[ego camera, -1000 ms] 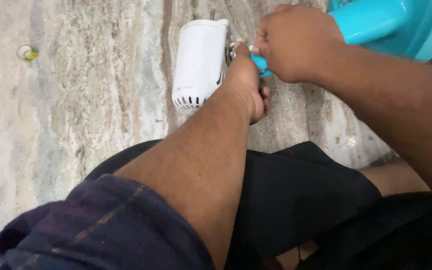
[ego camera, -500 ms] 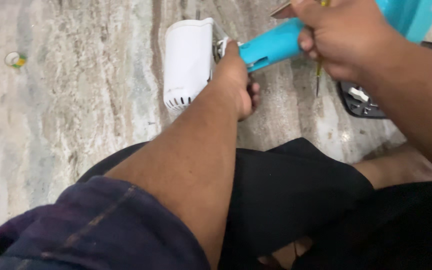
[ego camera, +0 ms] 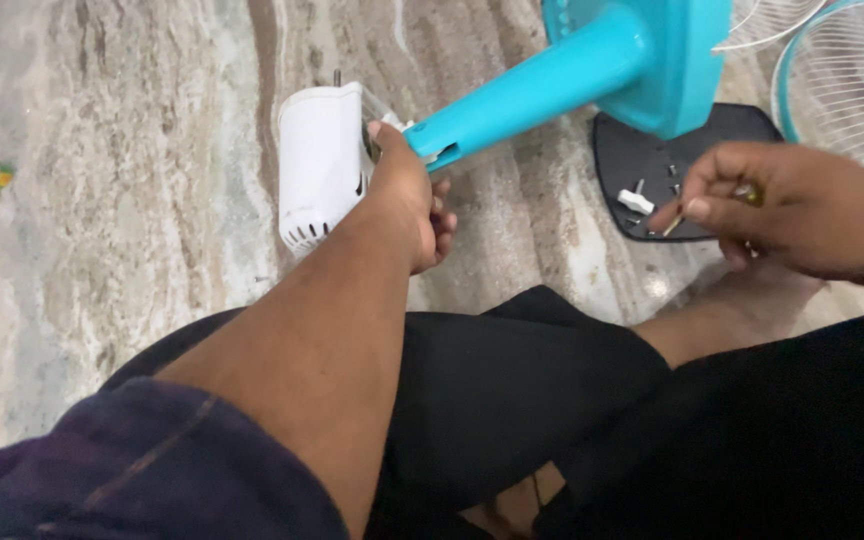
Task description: The person disassembles a small electric fan by removing screws and separating the motor from the housing. They then manipulate the internal wiring and components using a screwdriver before placing the parts back together.
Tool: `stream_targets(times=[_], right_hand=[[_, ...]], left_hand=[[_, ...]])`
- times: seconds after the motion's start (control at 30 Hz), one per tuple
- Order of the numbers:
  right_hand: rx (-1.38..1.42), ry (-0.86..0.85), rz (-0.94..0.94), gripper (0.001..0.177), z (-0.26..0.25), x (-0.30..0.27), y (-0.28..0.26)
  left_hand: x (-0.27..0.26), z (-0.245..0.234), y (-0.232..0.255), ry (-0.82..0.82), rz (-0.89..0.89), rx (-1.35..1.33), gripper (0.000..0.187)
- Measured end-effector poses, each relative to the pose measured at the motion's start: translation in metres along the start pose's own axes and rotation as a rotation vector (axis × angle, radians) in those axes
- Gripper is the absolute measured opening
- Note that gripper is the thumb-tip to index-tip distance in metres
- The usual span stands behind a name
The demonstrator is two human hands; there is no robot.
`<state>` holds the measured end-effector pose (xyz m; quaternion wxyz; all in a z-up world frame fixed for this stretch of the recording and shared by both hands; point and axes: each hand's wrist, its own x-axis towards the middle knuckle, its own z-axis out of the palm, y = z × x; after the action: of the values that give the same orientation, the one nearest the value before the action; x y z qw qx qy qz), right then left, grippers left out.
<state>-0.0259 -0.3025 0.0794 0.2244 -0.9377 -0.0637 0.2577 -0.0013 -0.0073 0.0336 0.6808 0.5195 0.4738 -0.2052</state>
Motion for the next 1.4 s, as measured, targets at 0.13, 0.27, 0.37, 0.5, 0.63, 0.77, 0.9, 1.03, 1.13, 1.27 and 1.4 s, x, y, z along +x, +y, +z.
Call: stream_targets(times=[0.13,0.27,0.37,0.5,0.63,0.77,0.9,1.03,1.13,1.27,1.4], right_hand=[[0.114,0.062,0.131,0.025,0.012,0.006,0.004],[0.043,0.001,0.058,0.022,0.03,0.009,-0.011],[0.046,-0.044,0.035,0.021,0.035,0.004,-0.019],[0.07,0.083,-0.071,0.024,0.032,-0.002,-0.019],[0.079,0.219,-0.208,0.039,0.029,-0.012,-0.018],[-0.046,0.195,-0.331,0.045,0.037,-0.018,-0.024],[-0.096,0.271,-0.478,0.039,0.042,-0.016,-0.026],[-0.167,0.253,-0.476,0.028,0.046,-0.013,-0.02],[-0.244,0.216,-0.408,0.03,0.048,-0.004,-0.011],[-0.362,0.152,-0.153,0.032,0.039,0.019,0.011],[-0.585,0.068,0.173,0.038,0.026,0.045,0.045]], left_hand=[[-0.014,0.008,-0.009,-0.007,0.026,-0.018,0.079],[-0.021,0.011,-0.023,-0.077,0.168,-0.002,0.039],[-0.026,0.016,-0.038,-0.16,0.378,0.167,0.025],[-0.031,0.028,-0.057,-0.378,0.72,0.473,0.033],[-0.037,0.031,-0.066,-0.593,0.821,0.633,0.048],[-0.041,0.029,-0.069,-0.729,0.836,0.707,0.053],[-0.045,0.026,-0.069,-0.765,0.849,0.713,0.058],[-0.047,0.024,-0.068,-0.683,0.919,0.852,0.063],[-0.044,0.025,-0.067,-0.557,0.952,0.948,0.064],[-0.03,0.024,-0.061,-0.255,0.948,1.073,0.063],[-0.017,0.018,-0.058,-0.208,0.957,1.201,0.056]])
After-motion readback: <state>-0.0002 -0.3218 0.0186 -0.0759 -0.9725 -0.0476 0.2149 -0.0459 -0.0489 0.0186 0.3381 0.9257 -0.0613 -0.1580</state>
